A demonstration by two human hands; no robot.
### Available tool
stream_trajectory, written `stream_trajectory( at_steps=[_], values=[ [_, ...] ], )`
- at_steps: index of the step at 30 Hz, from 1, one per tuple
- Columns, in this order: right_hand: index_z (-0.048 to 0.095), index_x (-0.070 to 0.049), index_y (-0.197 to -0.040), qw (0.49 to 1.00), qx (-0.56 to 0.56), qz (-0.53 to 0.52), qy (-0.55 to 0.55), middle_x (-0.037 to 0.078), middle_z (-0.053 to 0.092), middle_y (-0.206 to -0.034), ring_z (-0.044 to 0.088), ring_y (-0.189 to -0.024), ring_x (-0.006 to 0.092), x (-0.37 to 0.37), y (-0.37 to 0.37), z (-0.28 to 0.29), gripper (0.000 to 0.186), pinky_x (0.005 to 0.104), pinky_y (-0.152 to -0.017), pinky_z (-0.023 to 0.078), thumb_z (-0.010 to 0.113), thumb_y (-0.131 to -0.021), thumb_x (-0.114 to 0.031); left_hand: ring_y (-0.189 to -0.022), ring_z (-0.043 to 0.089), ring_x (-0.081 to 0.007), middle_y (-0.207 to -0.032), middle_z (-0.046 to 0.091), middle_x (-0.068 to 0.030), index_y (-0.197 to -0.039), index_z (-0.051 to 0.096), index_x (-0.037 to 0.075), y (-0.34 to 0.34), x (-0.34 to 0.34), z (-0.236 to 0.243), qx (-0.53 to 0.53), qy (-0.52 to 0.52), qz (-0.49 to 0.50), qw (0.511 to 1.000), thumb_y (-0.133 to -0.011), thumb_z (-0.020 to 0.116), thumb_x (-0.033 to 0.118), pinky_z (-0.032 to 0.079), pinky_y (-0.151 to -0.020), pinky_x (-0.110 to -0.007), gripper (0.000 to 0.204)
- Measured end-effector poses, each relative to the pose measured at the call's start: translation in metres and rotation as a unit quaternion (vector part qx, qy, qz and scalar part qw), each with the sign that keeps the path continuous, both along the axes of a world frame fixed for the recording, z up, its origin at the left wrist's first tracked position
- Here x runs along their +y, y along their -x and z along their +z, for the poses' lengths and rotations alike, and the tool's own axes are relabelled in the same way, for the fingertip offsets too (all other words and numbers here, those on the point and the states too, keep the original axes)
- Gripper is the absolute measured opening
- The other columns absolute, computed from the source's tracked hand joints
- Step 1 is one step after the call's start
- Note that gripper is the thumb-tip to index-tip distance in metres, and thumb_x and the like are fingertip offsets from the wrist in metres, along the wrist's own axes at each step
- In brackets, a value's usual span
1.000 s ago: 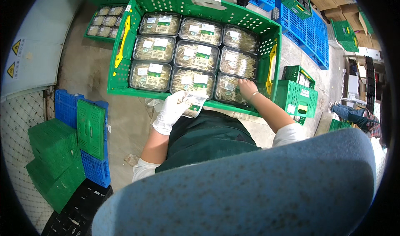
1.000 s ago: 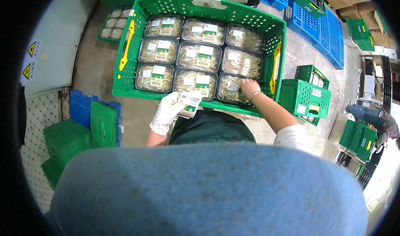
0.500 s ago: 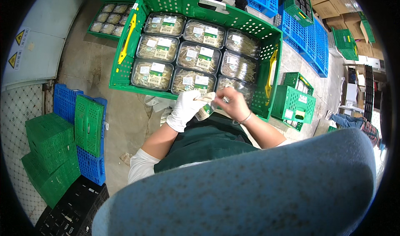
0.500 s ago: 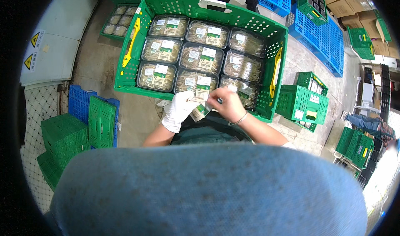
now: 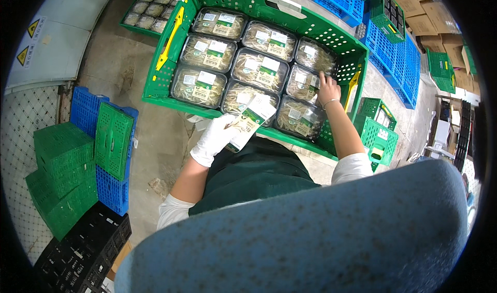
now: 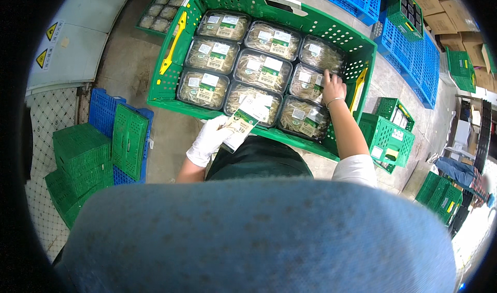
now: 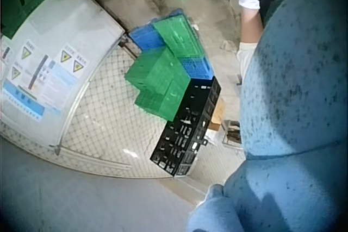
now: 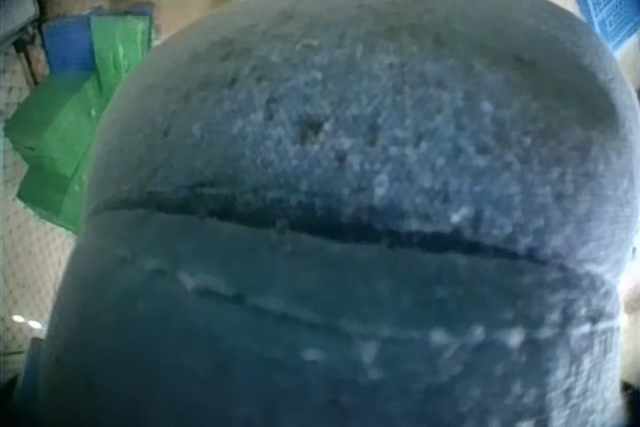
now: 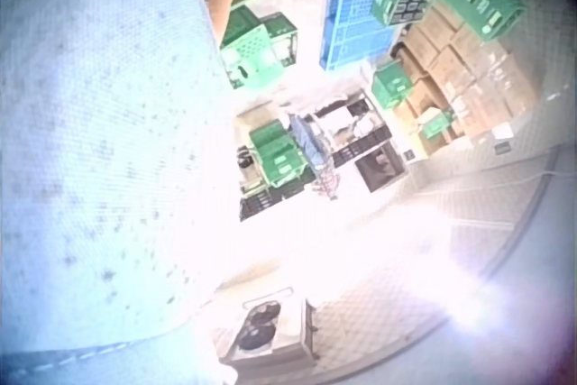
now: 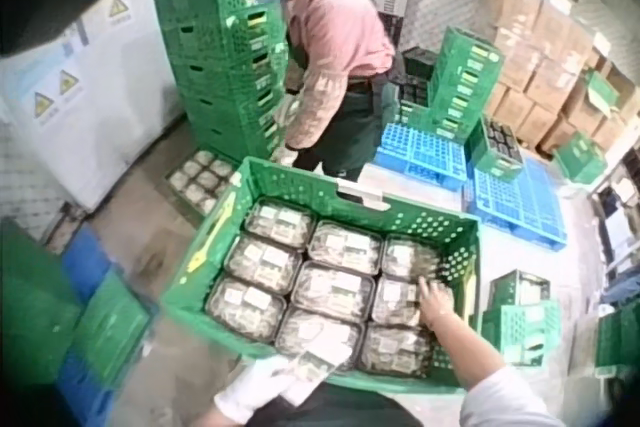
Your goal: The person applies labels to pre-packaged food containers arranged in a green crate. They peel labels from a roll and stick them onto the clear plastic lids of the containers one by one.
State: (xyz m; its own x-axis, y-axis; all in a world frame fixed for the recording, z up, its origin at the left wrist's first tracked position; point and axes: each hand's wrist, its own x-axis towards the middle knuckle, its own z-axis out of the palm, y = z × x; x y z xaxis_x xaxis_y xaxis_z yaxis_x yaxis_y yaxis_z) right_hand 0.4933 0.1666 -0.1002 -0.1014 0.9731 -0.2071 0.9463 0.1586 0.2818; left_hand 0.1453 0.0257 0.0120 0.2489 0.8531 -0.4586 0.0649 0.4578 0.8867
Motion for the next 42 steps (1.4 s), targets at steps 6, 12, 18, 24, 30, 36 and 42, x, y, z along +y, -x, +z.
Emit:
stream_trajectory(
  at_steps=[6, 12, 18, 24, 30, 36, 42],
  values=[
    [0.048, -0.001, -0.106, 0.637, 0.695, -0.040, 0.330, 0.009, 0.054, -0.096, 0.052, -0.091, 0.0173, -0.069, 0.100, 0.120, 0.039, 0.0275, -0.081, 0.040, 0.059, -0.079, -0.027, -0.074, 0.053, -0.0088, -0.083, 0.059, -0.0053, -0.100, 0.054, -0.002, -0.023, -0.002, -0.006, -0.042, -0.082, 0.070, 0.993, -0.078, 0.055, 0.009, 0.043, -0.064, -0.023, 0.025],
    [0.053, -0.003, -0.092, 0.755, 0.622, 0.139, 0.155, 0.016, 0.057, -0.078, 0.056, -0.075, 0.0318, -0.095, 0.126, 0.151, 0.019, 0.0349, -0.066, 0.045, 0.056, -0.073, -0.004, -0.098, 0.052, -0.0156, -0.109, 0.053, -0.0110, -0.117, 0.044, 0.004, -0.027, 0.028, 0.033, 0.122, -0.303, -0.010, 0.945, -0.074, 0.058, 0.005, 0.041, -0.083, -0.026, 0.046],
    [0.061, -0.009, -0.071, 0.837, 0.545, 0.040, -0.003, 0.009, 0.059, -0.069, 0.056, -0.065, 0.0237, -0.069, 0.103, 0.139, 0.010, 0.0323, -0.061, 0.046, 0.067, -0.067, -0.016, -0.064, 0.046, -0.0065, -0.069, 0.055, -0.0015, -0.078, 0.054, 0.001, -0.049, 0.016, 0.014, 0.063, -0.085, 0.037, 0.994, -0.072, 0.062, 0.007, 0.041, -0.058, -0.023, 0.011],
    [0.049, -0.007, -0.093, 0.994, 0.073, 0.052, -0.059, 0.011, 0.057, -0.087, 0.054, -0.087, 0.0283, 0.099, -0.015, 0.072, 0.023, 0.0360, -0.072, 0.045, 0.054, -0.073, -0.016, -0.065, 0.047, -0.0054, -0.070, 0.055, -0.0022, -0.081, 0.055, -0.002, -0.017, 0.006, -0.003, -0.009, 0.019, 0.046, 0.999, -0.075, 0.058, 0.004, 0.041, -0.056, -0.021, 0.009],
    [0.037, -0.009, -0.114, 0.997, 0.032, -0.071, 0.022, 0.012, 0.042, -0.116, 0.050, -0.099, 0.0267, 0.113, -0.032, -0.033, 0.042, 0.0378, -0.077, 0.045, 0.048, -0.073, -0.013, -0.069, 0.049, -0.0124, -0.083, 0.053, -0.0073, -0.079, 0.053, -0.004, 0.029, -0.003, 0.009, 0.073, -0.070, 0.022, 0.995, -0.072, 0.056, 0.002, 0.041, -0.063, -0.023, 0.009],
    [0.031, -0.013, -0.124, 0.995, 0.049, -0.039, -0.072, 0.011, 0.039, -0.121, 0.050, -0.097, 0.0287, 0.093, -0.017, -0.018, 0.059, 0.0390, -0.073, 0.046, 0.053, -0.069, -0.015, -0.083, 0.054, -0.0130, -0.097, 0.055, -0.0097, -0.098, 0.051, -0.005, 0.031, 0.002, 0.022, -0.153, 0.094, 0.182, 0.967, -0.074, 0.053, 0.000, 0.044, -0.072, -0.025, 0.024],
    [0.008, -0.021, -0.135, 0.985, 0.072, -0.133, 0.080, 0.002, 0.007, -0.141, 0.014, -0.128, 0.0289, 0.108, -0.009, -0.035, 0.080, 0.0397, -0.100, 0.023, 0.051, -0.067, -0.018, -0.081, 0.055, -0.0125, -0.090, 0.058, -0.0088, -0.095, 0.052, -0.004, 0.049, 0.003, 0.016, -0.109, 0.119, 0.172, 0.972, -0.075, 0.050, -0.002, 0.045, -0.070, -0.025, 0.021]
  ],
)
